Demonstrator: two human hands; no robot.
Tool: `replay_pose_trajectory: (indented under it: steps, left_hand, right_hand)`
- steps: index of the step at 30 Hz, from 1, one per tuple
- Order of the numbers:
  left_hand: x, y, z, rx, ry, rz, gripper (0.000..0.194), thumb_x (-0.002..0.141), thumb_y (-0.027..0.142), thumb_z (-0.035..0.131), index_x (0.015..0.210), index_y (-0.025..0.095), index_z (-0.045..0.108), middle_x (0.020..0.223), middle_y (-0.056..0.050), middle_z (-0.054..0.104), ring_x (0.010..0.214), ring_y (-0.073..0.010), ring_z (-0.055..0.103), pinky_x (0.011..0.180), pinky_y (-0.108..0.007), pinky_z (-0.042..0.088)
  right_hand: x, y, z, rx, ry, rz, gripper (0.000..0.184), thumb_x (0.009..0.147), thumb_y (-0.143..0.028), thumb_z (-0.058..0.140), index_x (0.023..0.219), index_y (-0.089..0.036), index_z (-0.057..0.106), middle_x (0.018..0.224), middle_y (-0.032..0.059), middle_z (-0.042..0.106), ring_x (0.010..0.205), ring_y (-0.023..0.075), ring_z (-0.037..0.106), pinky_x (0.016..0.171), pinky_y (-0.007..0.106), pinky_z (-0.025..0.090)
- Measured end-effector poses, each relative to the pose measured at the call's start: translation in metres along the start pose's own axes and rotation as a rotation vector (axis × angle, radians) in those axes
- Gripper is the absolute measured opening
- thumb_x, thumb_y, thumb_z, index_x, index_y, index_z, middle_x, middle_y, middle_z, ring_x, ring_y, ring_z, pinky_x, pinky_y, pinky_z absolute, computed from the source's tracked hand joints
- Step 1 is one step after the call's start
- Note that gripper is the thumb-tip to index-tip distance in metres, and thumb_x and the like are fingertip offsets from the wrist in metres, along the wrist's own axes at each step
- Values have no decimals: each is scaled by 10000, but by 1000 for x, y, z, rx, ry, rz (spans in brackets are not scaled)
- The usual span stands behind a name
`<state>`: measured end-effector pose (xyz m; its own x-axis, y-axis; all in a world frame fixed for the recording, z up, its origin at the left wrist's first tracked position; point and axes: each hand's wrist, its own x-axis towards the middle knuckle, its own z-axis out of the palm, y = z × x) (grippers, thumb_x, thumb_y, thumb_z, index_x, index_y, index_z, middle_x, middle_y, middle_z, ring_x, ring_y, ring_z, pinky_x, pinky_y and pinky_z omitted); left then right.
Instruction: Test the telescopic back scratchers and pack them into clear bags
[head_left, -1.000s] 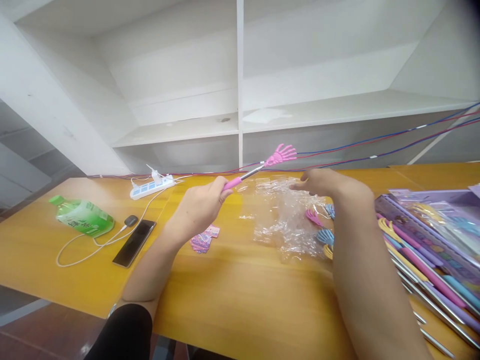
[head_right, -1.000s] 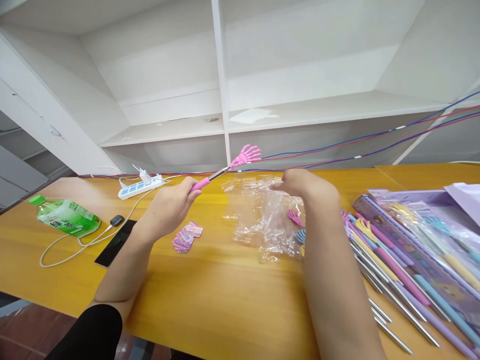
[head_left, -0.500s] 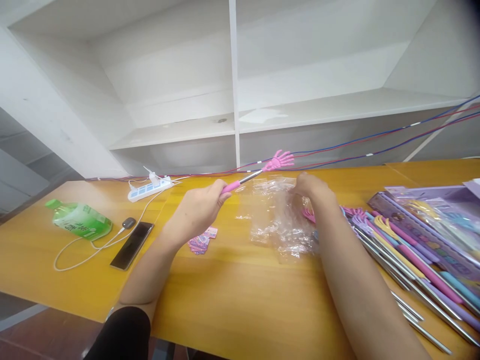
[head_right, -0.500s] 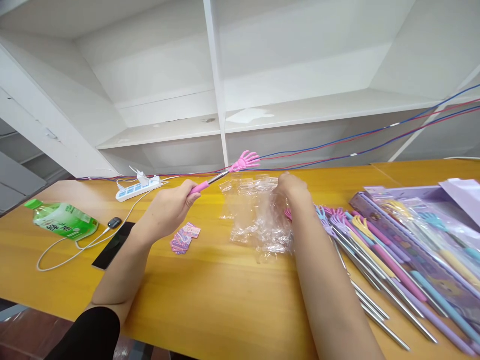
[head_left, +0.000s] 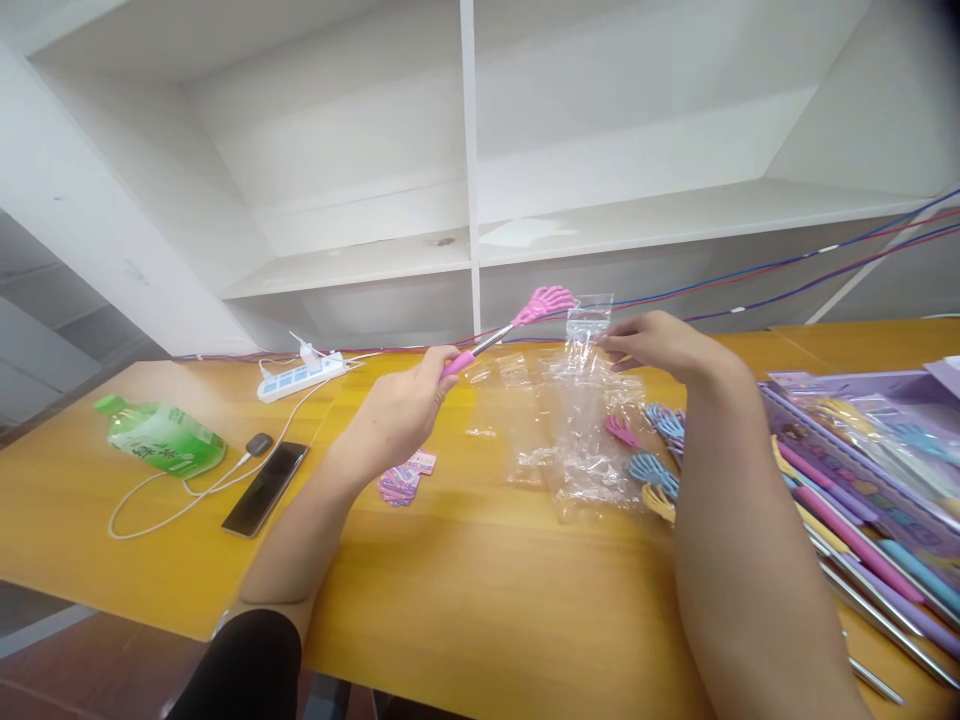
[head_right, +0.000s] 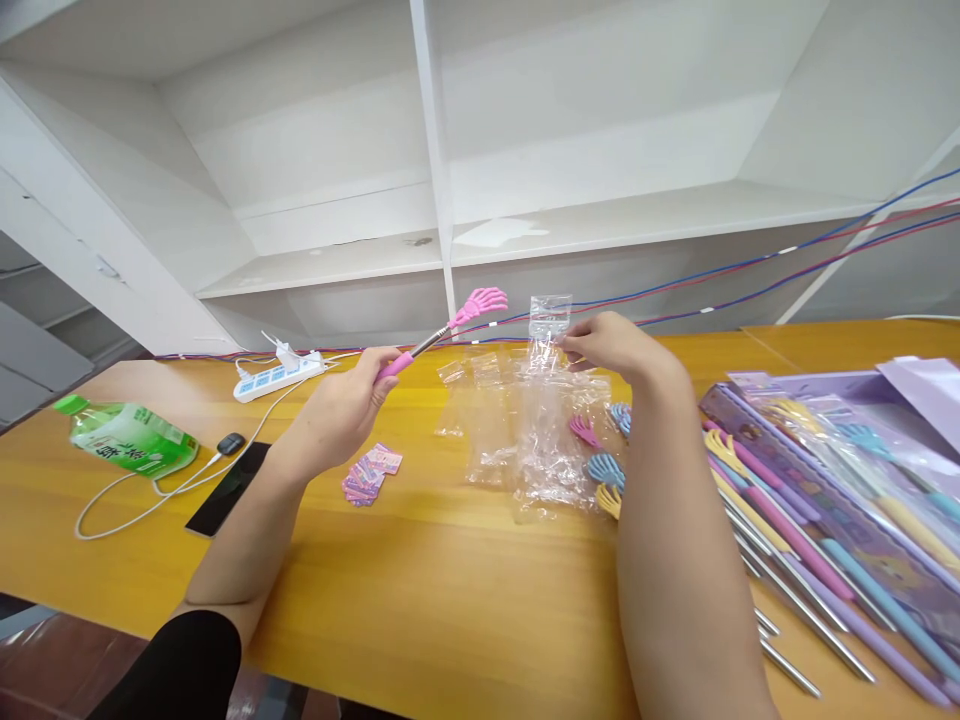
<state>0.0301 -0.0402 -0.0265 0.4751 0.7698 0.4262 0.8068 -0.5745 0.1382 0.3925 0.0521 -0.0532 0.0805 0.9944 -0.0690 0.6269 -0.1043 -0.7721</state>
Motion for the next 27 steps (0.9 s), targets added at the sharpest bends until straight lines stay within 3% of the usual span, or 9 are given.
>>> replay_pose_trajectory:
  steps: [3,5,7,9,13,19,23,27]
  left_hand:
    - [0,0,0,-47,5,41,425,1149,285,354,1566,259,430,1013,-39,716,697,-150,589,656,-253,440]
    - [-1,-2,1,-67,5,118,570,1101,134,326,1632,334,388,1129,-48,687,811,-146,618,735,-247,481]
    - [-1,-5,3,-62,4,169,697,1025,9,275,1582,370,488,1145,-49,628,862,-136,603,774,-235,489]
    - [0,-8,6,-46,19,174,671,1004,-16,261,1458,323,620,1107,-56,573,875,-135,581,780,-230,488]
    - [4,-11,12,-92,70,155,461,1069,83,314,1335,228,661,1074,-61,536,865,-152,551,794,-260,497]
    - [10,-1,26,-337,92,127,308,1121,275,443,1258,208,711,1031,-53,569,795,-147,521,806,-284,476]
    - [13,7,49,-583,4,30,354,1078,444,580,1306,225,739,945,-17,556,760,-146,485,821,-294,470]
    - [15,17,68,-835,-119,-38,535,988,572,696,1413,247,719,849,18,478,777,-153,465,779,-292,441]
  right_hand:
    - [-22,-17,-12,39,103,1,150,927,-241,719,798,-165,723,804,87,731,740,201,728,758,341,553]
    - [-35,-29,-18,39,174,2,143,941,-242,684,845,-153,741,798,97,730,735,202,729,752,335,528]
    - [-48,-40,-24,39,255,-4,160,956,-250,642,896,-143,746,800,99,725,722,191,721,724,320,504]
    - [-60,-49,-27,75,349,-19,154,957,-241,621,908,-144,730,798,81,707,693,167,703,685,297,482]
    - [-75,-59,-28,175,516,-97,123,943,-230,623,913,-158,719,741,41,651,614,130,646,672,293,491]
    - [-81,-60,-25,166,710,-240,134,918,-263,626,889,-179,726,662,36,635,585,134,622,682,326,514]
    - [-81,-64,-22,340,790,-386,100,891,-224,616,863,-183,704,597,7,578,490,138,563,542,323,486]
    - [-84,-74,-13,523,757,-523,74,876,-210,622,810,-201,654,565,-18,531,421,138,498,421,323,444]
